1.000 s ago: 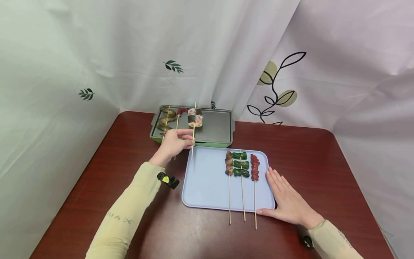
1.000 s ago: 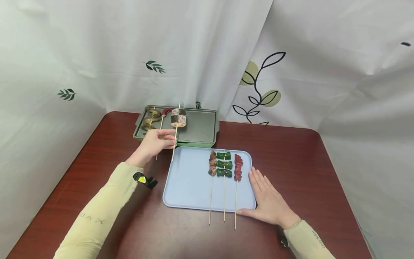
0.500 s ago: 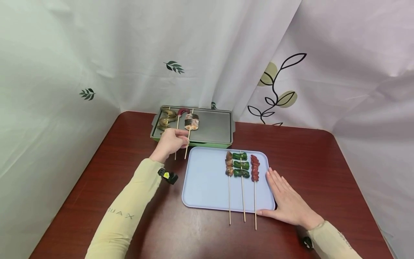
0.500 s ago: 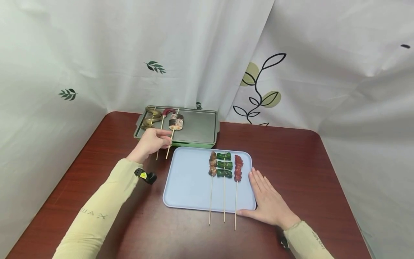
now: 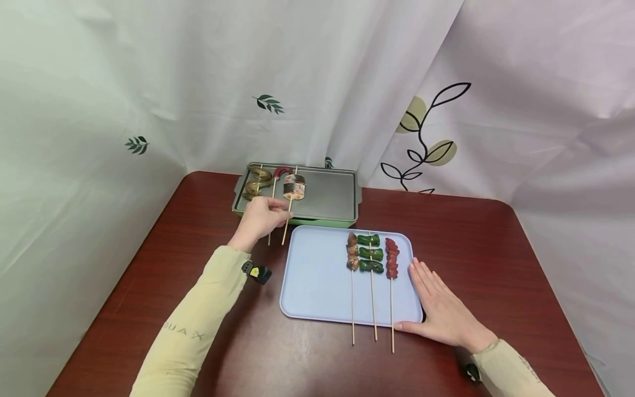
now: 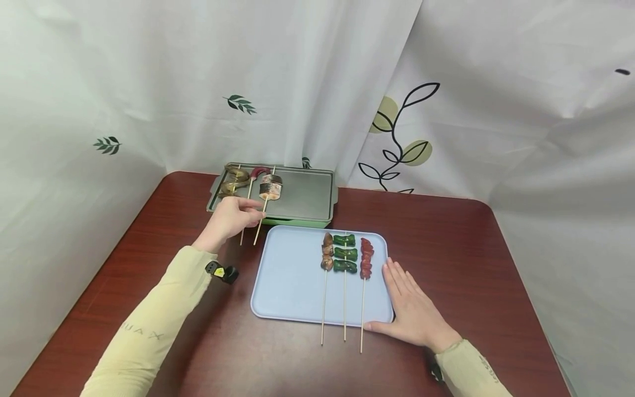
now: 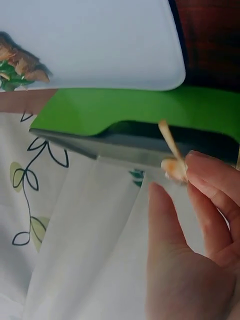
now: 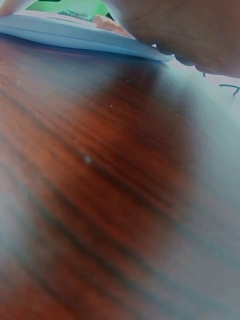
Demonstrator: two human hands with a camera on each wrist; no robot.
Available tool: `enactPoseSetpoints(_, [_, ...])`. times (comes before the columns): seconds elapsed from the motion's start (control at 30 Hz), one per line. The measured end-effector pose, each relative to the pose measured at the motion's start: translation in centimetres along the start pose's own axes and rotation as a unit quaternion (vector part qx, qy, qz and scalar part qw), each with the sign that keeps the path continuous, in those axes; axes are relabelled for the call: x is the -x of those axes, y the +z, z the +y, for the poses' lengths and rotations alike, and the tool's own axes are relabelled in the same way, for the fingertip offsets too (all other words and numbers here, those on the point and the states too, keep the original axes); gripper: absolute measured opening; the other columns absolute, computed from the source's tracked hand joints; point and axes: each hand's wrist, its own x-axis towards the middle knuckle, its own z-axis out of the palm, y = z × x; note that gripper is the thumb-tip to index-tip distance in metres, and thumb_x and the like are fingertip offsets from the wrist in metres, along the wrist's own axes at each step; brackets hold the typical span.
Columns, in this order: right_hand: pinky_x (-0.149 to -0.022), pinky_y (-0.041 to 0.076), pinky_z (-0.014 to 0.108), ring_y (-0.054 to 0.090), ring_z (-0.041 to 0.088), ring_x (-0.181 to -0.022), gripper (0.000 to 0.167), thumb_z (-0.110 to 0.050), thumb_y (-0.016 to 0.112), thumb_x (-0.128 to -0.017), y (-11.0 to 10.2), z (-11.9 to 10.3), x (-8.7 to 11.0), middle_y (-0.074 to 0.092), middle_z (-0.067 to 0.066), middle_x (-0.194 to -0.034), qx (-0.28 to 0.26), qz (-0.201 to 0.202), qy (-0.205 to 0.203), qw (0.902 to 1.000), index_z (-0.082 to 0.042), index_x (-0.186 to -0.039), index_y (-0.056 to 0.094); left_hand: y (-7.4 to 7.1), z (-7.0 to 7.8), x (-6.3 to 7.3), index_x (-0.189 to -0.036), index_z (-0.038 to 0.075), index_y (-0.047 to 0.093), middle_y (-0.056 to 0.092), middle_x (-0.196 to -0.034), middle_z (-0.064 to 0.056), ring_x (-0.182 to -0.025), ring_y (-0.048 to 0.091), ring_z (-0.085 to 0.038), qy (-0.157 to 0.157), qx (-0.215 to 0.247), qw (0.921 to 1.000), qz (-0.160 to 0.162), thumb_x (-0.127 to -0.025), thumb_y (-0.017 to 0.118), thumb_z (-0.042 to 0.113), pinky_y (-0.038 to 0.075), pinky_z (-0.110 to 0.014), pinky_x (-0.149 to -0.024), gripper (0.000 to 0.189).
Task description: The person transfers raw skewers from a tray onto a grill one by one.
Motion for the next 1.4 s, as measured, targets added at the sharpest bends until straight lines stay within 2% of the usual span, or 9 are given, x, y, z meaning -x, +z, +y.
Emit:
enactPoseSetpoints(0.07, [-0.124,0.014,0.042,0.023,0.043,-0.148,0.124,-0.079,0.067,-0.078,0.0,0.0,0.0,0.021,0.026,-0.163,0.000,-0.001,0.000,1.0000,0.009,-0.156,0.026,-0.2,0.3,0.3,-0.125,0.003,0.071,0.076,-0.101,-0.012,-0.085,0.074,-0.023,0.015,-0.002,0.9999,0.007,-0.092,0.077,0.024,0.058,-0.040,-0.083,0.040])
enactPoseSetpoints(0.27, [-0.121,0.020,0.050,0.022,0.042,-0.149,0.125,-0.080,0.066,-0.078,-0.1,-0.1,0.0,0.019,0.025,-0.164,-0.006,-0.013,0.010,0.9998,0.008,-0.156,0.026,-0.5,1.8,2.1,-0.127,0.003,0.071,0.074,-0.108,-0.012,-0.094,0.072,-0.027,0.045,0.036,0.9982,0.017,-0.091,0.077,0.028,0.057,-0.042,-0.085,0.044])
enactPoseSetpoints(0.47, [-0.123,0.016,0.048,0.021,0.042,-0.149,0.125,-0.081,0.066,-0.078,-0.1,-0.1,0.0,0.018,0.024,-0.165,-0.013,-0.017,0.015,0.9997,0.008,-0.157,0.025,0.1,2.3,3.7,-0.126,0.005,0.072,0.074,-0.113,-0.007,-0.105,0.069,-0.022,0.070,0.035,0.9968,0.016,-0.090,0.079,0.033,0.056,-0.042,-0.088,0.046])
enactPoseSetpoints(0.7, [-0.124,0.011,0.042,0.021,0.041,-0.149,0.125,-0.080,0.066,-0.078,0.1,0.2,0.0,0.018,0.024,-0.164,-0.008,-0.009,0.008,0.9999,0.007,-0.157,0.024,1.3,2.0,5.1,-0.123,0.006,0.073,0.075,-0.106,-0.003,-0.100,0.070,-0.018,0.067,0.056,0.9962,-0.004,-0.089,0.080,0.032,0.058,-0.038,-0.085,0.044])
enactPoseSetpoints(0.97, [-0.124,0.008,0.040,0.019,0.041,-0.150,0.124,-0.080,0.065,-0.079,0.1,0.3,-0.1,0.017,0.023,-0.165,-0.011,-0.021,0.013,0.9996,0.006,-0.158,0.023,2.6,1.2,6.5,-0.120,0.008,0.075,0.076,-0.098,0.000,-0.094,0.071,-0.016,0.063,0.056,0.9962,-0.017,-0.087,0.082,0.030,0.057,-0.040,-0.084,0.040])
enactPoseSetpoints(1.4, [-0.124,0.012,0.043,0.020,0.042,-0.149,0.124,-0.079,0.066,-0.079,0.0,0.2,-0.1,0.018,0.025,-0.164,-0.008,-0.010,0.004,0.9999,0.009,-0.156,0.025,5.1,-0.4,8.3,-0.120,0.003,0.074,0.075,-0.092,0.000,-0.085,0.073,-0.014,0.053,0.063,0.9952,-0.053,-0.084,0.086,0.029,0.058,-0.036,-0.082,0.046])
